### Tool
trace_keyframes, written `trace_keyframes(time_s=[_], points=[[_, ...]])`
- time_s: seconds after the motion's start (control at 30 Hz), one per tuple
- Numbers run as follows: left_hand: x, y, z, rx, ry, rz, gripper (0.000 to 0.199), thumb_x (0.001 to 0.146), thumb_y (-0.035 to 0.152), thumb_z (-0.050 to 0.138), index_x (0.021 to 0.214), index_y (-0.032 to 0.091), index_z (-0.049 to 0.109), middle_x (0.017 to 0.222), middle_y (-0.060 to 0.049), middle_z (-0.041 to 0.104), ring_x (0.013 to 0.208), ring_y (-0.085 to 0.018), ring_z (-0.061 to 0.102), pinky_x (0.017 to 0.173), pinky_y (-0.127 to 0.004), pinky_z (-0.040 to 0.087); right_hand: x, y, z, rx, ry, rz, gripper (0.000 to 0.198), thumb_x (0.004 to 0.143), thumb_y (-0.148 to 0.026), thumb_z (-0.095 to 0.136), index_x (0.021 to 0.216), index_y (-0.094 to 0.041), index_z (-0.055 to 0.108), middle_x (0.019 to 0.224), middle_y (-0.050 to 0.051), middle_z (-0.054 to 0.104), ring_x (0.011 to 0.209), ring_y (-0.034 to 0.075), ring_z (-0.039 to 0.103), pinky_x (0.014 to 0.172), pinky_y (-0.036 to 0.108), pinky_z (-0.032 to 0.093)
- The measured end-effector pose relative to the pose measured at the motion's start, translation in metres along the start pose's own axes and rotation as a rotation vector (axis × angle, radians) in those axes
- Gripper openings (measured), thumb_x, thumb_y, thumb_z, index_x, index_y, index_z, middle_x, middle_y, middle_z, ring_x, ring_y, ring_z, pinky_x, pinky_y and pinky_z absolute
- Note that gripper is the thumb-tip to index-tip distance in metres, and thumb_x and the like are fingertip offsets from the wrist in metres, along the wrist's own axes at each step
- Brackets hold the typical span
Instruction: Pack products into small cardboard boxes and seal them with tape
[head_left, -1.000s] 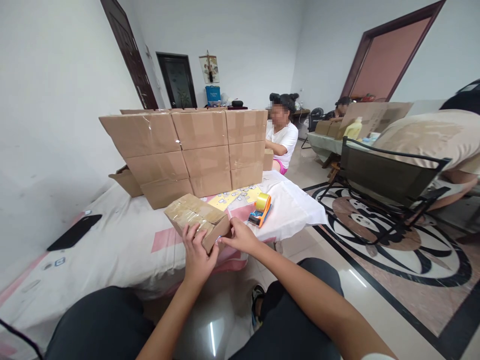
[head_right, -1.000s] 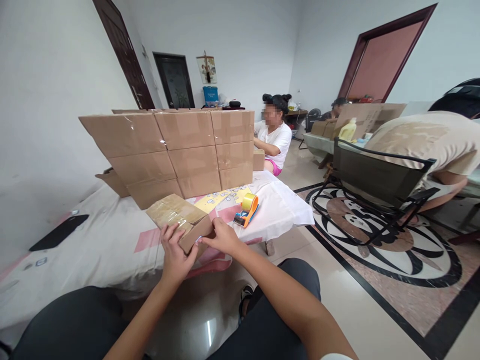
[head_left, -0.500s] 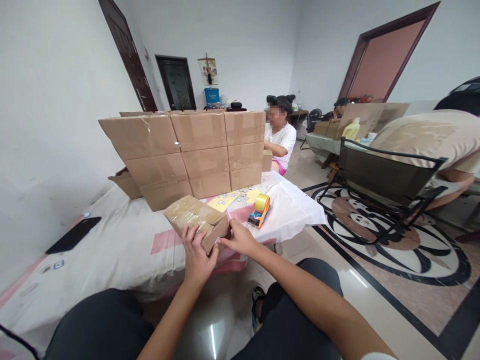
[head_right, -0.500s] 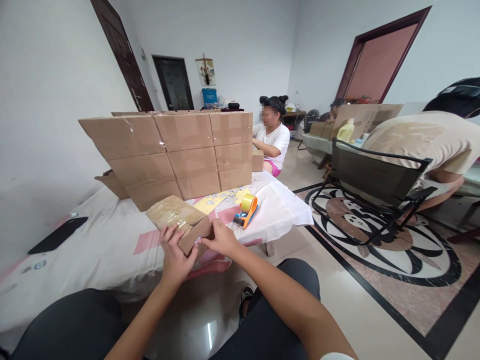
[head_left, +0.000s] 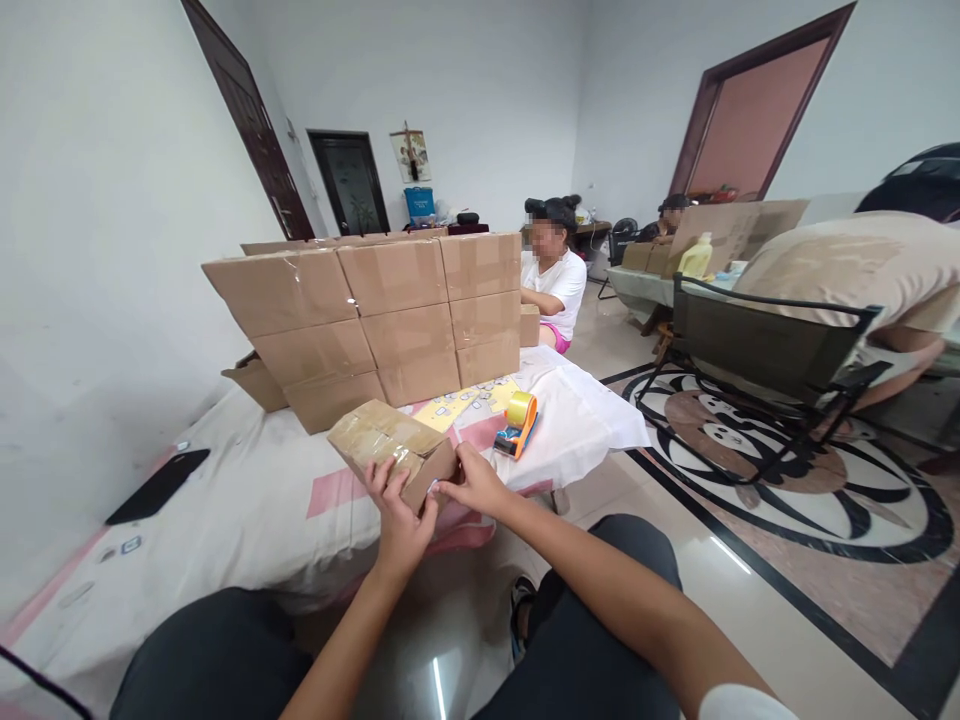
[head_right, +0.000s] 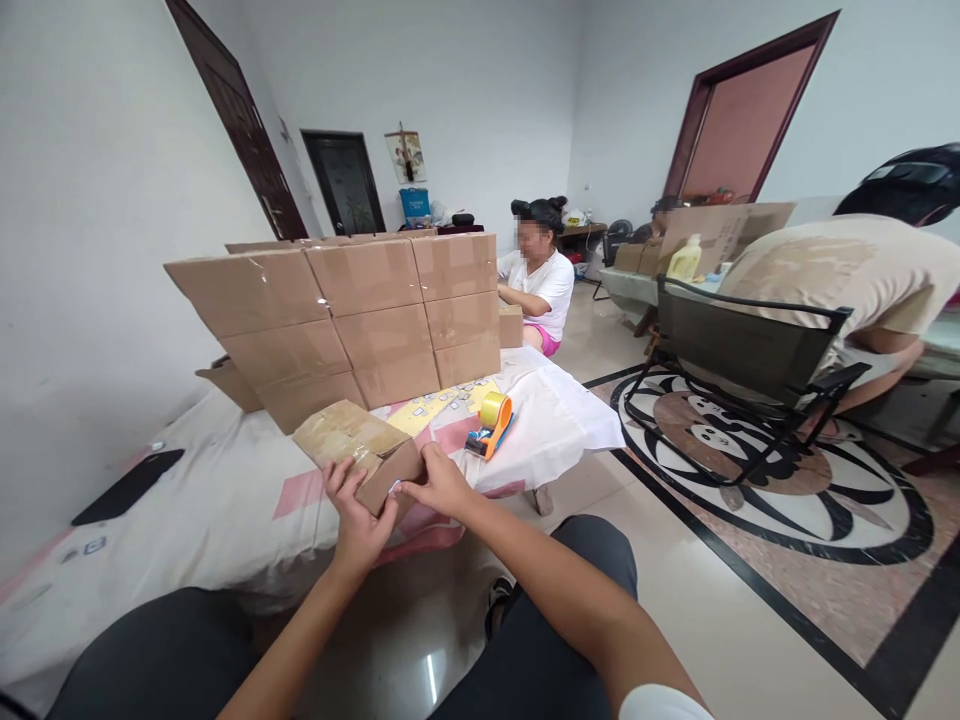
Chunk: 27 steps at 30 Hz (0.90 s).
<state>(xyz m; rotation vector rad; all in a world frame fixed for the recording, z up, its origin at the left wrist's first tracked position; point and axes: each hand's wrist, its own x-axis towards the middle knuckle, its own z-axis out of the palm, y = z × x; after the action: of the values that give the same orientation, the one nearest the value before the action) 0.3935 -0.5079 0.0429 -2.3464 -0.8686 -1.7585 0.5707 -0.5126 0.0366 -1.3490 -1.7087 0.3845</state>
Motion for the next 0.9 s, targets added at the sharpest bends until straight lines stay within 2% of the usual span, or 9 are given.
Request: trace_keyframes(time_s=[0.17,0.27,0.33,0.4,0.47,0.6,0.67,0.77,0.9], points=[[0.029,0.006,-0.001,-0.018,-0.022,0.123,0.057,0.082,0.011,0.067,0.127,0.022,0.036,0.14,-0.018,0.034,0.151,-0.037,0.014,0.118,-0.07,0.02,0.004,-0.013,-0.013,0.119,0.096,-0.04,0.041,0.081,-0.047,0.072,0.097,-0.022,0.045,0.09,0.001,0.049,0.081,0.018,0.049,0.069,0.031,0.042],[0.074,0.019,0.011,-0.066,-0.03,0.208,0.057,0.082,0.013,0.069,0.126,0.024,0.035,0.141,-0.016,0.034,0.152,-0.037,0.014,0.118,-0.069,0.022,0.018,-0.027,-0.053,0.134,0.24,-0.065,0.039,0.083,-0.048,0.071,0.094,-0.022,0.045,0.091,0.001,0.048,0.078,0.017,0.049,0.068,0.031,0.043],[0.11,0.032,0.033,-0.12,-0.041,0.256,0.056,0.083,0.017,0.07,0.124,0.026,0.034,0.141,-0.015,0.035,0.153,-0.038,0.014,0.118,-0.068,0.024,0.029,-0.032,-0.094,0.1,0.367,-0.051,0.039,0.082,-0.048,0.072,0.093,-0.022,0.045,0.09,0.0,0.047,0.074,0.016,0.048,0.065,0.03,0.042],[0.143,0.047,0.067,-0.2,-0.053,0.257,0.053,0.085,0.019,0.069,0.122,0.028,0.032,0.142,-0.013,0.037,0.154,-0.036,0.012,0.117,-0.067,0.027,0.034,-0.025,-0.137,0.009,0.507,-0.024,0.039,0.081,-0.049,0.073,0.092,-0.022,0.047,0.092,0.001,0.047,0.075,0.015,0.049,0.067,0.03,0.042],[0.166,0.066,0.112,-0.311,-0.082,0.278,0.049,0.087,0.021,0.066,0.121,0.028,0.031,0.143,-0.014,0.038,0.155,-0.035,0.011,0.118,-0.066,0.027,0.032,-0.003,-0.173,-0.066,0.652,0.023,0.043,0.078,-0.052,0.074,0.091,-0.022,0.046,0.09,0.0,0.047,0.071,0.014,0.047,0.063,0.028,0.041],[0.181,0.1,0.218,-0.519,-0.416,0.418,0.033,0.09,0.014,0.056,0.117,0.025,0.04,0.144,-0.013,0.043,0.156,-0.03,0.012,0.122,-0.06,0.028,0.011,0.078,-0.21,-0.087,0.988,0.2,0.049,0.076,-0.06,0.072,0.086,-0.022,0.043,0.084,-0.002,0.045,0.067,0.014,0.045,0.063,0.03,0.041],[0.179,0.109,0.268,-0.56,-0.528,0.358,0.034,0.087,0.01,0.057,0.115,0.024,0.042,0.142,-0.014,0.044,0.155,-0.03,0.015,0.122,-0.058,0.029,0.005,0.121,-0.218,-0.196,1.106,0.316,0.053,0.071,-0.063,0.074,0.085,-0.022,0.043,0.085,-0.001,0.045,0.073,0.017,0.046,0.069,0.033,0.043],[0.175,0.11,0.325,-0.516,-0.601,0.178,0.043,0.079,0.008,0.064,0.114,0.022,0.043,0.134,-0.016,0.048,0.149,-0.034,0.029,0.12,-0.058,0.033,0.009,0.169,-0.223,-0.321,1.13,0.421,0.055,0.069,-0.065,0.074,0.086,-0.022,0.043,0.088,0.002,0.046,0.087,0.023,0.048,0.08,0.04,0.045],[0.174,0.094,0.367,-0.447,-0.666,0.1,0.047,0.072,-0.003,0.06,0.109,0.021,0.046,0.123,-0.014,0.052,0.146,-0.035,0.032,0.118,-0.055,0.035,0.028,0.203,-0.216,-0.271,1.009,0.465,0.048,0.075,-0.06,0.068,0.091,-0.02,0.046,0.095,0.008,0.049,0.094,0.026,0.05,0.087,0.046,0.047]])
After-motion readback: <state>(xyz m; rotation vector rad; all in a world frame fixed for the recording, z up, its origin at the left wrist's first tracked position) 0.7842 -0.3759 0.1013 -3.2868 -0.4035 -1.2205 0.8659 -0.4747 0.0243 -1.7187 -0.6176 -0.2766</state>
